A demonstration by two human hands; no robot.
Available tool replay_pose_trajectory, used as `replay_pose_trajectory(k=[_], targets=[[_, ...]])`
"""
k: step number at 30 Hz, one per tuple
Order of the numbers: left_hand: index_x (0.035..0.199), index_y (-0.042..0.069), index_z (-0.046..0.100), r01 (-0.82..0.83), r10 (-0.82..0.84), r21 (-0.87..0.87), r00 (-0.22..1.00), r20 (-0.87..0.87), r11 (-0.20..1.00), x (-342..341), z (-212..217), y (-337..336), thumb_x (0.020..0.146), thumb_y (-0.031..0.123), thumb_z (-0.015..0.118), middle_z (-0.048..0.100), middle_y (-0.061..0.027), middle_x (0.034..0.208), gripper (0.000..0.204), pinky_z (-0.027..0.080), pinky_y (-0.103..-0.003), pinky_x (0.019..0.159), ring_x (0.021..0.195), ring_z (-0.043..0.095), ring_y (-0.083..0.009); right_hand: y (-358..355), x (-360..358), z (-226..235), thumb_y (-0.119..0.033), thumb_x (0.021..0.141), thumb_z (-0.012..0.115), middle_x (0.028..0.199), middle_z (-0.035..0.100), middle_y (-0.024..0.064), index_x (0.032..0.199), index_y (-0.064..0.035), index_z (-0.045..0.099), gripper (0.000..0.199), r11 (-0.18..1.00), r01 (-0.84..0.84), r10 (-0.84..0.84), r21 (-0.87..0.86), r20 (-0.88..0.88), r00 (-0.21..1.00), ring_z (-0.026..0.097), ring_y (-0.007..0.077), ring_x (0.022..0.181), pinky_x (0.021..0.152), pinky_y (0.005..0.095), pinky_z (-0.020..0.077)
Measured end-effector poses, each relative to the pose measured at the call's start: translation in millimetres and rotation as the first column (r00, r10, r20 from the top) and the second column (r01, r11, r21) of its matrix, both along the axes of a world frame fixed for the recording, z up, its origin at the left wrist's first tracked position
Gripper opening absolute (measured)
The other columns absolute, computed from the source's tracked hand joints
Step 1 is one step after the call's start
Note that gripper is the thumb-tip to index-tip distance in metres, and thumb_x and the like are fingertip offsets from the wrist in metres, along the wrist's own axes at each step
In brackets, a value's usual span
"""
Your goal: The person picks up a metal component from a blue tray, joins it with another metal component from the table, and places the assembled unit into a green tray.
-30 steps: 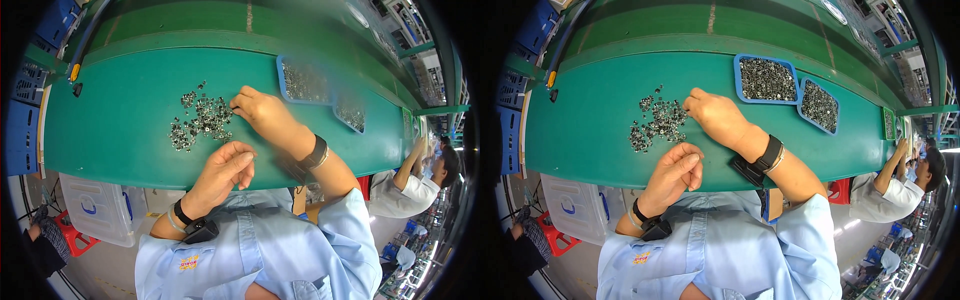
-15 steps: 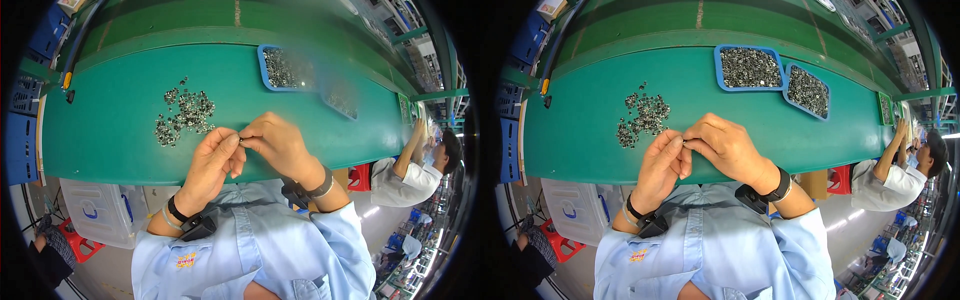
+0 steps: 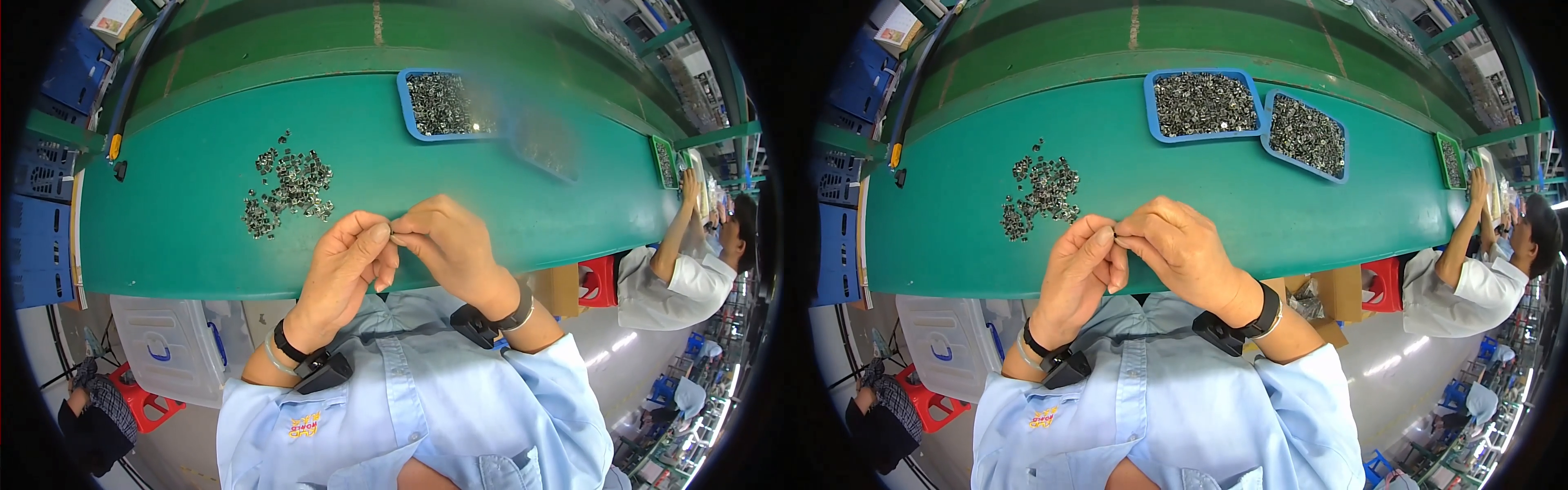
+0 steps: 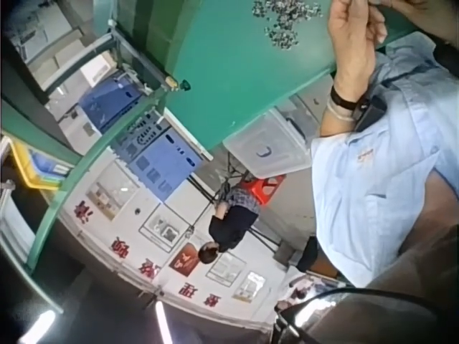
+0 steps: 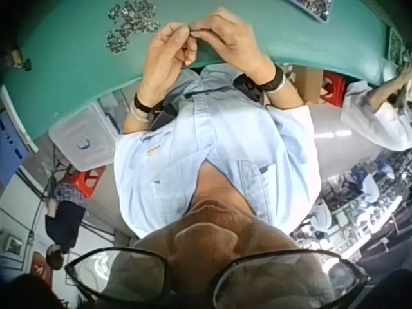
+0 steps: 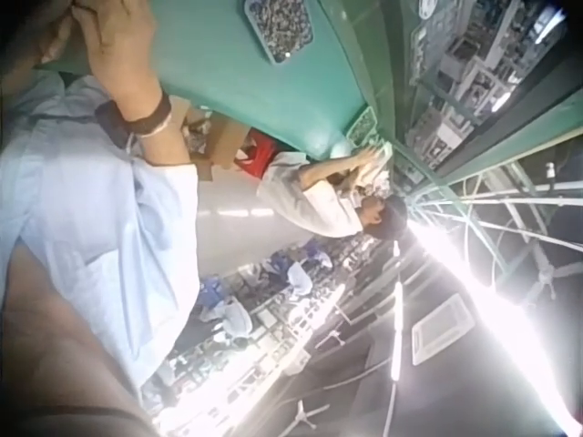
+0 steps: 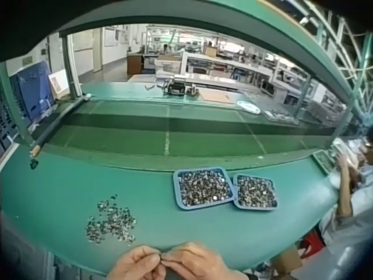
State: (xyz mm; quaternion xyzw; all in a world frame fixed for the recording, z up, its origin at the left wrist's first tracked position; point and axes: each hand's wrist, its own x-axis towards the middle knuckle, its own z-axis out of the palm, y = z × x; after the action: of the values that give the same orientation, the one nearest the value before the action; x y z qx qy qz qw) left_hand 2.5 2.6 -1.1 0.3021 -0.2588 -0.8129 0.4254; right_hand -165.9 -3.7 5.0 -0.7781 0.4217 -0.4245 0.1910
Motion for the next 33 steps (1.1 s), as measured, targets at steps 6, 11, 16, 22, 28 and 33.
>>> replay_pose_trajectory(k=[6,11,16,22,28,33], targets=[[0.092,0.005,0.053,0.035,-0.037,-0.030,0.996,-0.083,0.999,-1.5,-7.4,0.8,0.093,0.021,0.054,0.056,-0.0037,0.067,0.016,0.039,-0.022,0.047,0.054,0.051,-0.0101,7.5,-0.4,3.2,-0.003,0.073,0.069,0.081,0.060,0.0046,0.087,-0.0063,0.061,0.016,0.999,-0.027,0.023,0.031,0.106,0.994,0.059,0.0208,0.071,0.058,0.0305,0.0479],[0.090,0.006,0.053,0.029,-0.037,-0.049,0.985,-0.171,0.998,-5.6,-11.3,2.8,0.093,0.021,0.055,0.056,-0.0037,0.064,0.016,0.039,-0.022,0.047,0.053,0.050,-0.0100,12.2,0.7,1.3,-0.002,0.074,0.068,0.083,0.060,0.0051,0.090,-0.0056,0.060,0.018,0.999,-0.026,0.019,0.040,0.155,0.988,0.059,0.0216,0.071,0.058,0.0309,0.0481],[0.090,0.006,0.053,0.019,-0.017,-0.037,0.999,0.043,0.999,-5.9,-4.7,-0.5,0.093,0.021,0.055,0.056,-0.0040,0.065,0.016,0.038,-0.022,0.047,0.053,0.050,-0.0101,10.5,-1.3,-6.1,-0.002,0.073,0.070,0.083,0.062,0.0054,0.089,-0.0068,0.062,0.019,0.995,0.045,-0.053,0.087,0.098,0.994,0.060,0.0217,0.075,0.063,0.0312,0.0475],[0.091,0.005,0.053,-0.006,0.007,-0.015,0.996,0.091,1.000,-2.4,7.1,-1.1,0.093,0.022,0.054,0.056,-0.0049,0.065,0.017,0.038,-0.023,0.047,0.053,0.050,-0.0107,7.4,-2.7,-5.1,-0.002,0.075,0.069,0.084,0.063,0.0069,0.090,-0.0055,0.062,0.017,1.000,0.001,0.001,-0.024,0.085,0.996,0.061,0.0216,0.075,0.064,0.0308,0.0483],[0.093,0.006,0.053,0.097,-0.090,0.018,0.968,-0.234,0.995,-1.5,-4.7,0.5,0.094,0.022,0.051,0.056,-0.0065,0.063,0.016,0.034,-0.026,0.044,0.047,0.046,-0.0137,11.6,-1.3,-1.9,-0.003,0.077,0.068,0.082,0.064,0.0069,0.091,-0.0056,0.063,0.015,0.991,-0.064,0.027,0.118,0.289,0.957,0.061,0.0198,0.074,0.063,0.0288,0.0486],[0.094,0.008,0.053,0.111,-0.102,0.024,0.962,-0.254,0.994,-2.4,-5.7,0.4,0.094,0.022,0.052,0.056,-0.0068,0.060,0.014,0.032,-0.027,0.043,0.043,0.044,-0.0148,10.4,-1.3,-1.7,-0.003,0.078,0.067,0.081,0.064,0.0042,0.091,-0.0072,0.061,0.015,0.994,-0.082,0.061,0.072,0.256,0.965,0.061,0.0188,0.071,0.057,0.0282,0.0486]])
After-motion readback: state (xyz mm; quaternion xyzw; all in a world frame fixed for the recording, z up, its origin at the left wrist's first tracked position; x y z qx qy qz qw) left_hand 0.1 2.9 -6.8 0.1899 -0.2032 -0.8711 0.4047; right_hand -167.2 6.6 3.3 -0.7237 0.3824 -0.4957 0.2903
